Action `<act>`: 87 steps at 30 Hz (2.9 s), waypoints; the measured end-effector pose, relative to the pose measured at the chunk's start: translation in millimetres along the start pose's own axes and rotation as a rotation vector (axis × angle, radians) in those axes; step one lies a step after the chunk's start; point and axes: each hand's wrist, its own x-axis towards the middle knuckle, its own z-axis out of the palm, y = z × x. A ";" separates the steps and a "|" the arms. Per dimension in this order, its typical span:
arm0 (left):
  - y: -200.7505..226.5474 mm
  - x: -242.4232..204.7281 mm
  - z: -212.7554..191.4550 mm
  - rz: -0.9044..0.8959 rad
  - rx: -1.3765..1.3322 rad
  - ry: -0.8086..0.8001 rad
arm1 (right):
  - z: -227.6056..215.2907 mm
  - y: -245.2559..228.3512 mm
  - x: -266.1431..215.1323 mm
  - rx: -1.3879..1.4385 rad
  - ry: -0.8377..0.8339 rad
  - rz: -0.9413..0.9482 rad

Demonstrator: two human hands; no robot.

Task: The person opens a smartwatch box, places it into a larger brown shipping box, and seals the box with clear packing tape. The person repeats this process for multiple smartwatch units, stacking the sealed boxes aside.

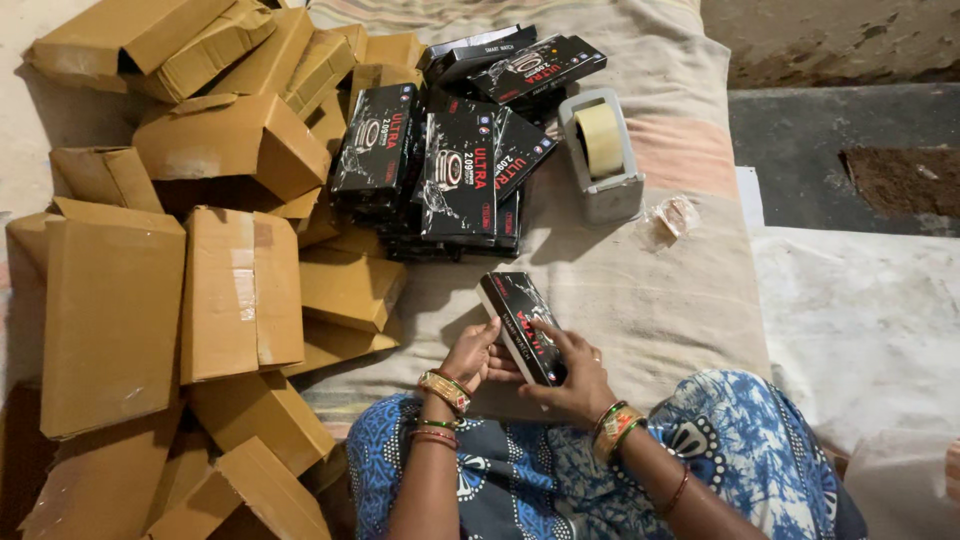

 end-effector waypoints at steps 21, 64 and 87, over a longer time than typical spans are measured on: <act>-2.8 -20.1 15.3 0.142 0.032 0.586 | -1.3 66.1 2.6 1.204 0.036 0.528; 9.7 -21.4 44.5 0.293 0.400 0.791 | -133.8 62.5 -0.8 1.417 0.685 -0.048; 57.7 -37.6 122.7 1.087 0.188 0.419 | -259.4 -93.2 -35.7 0.211 0.314 -0.329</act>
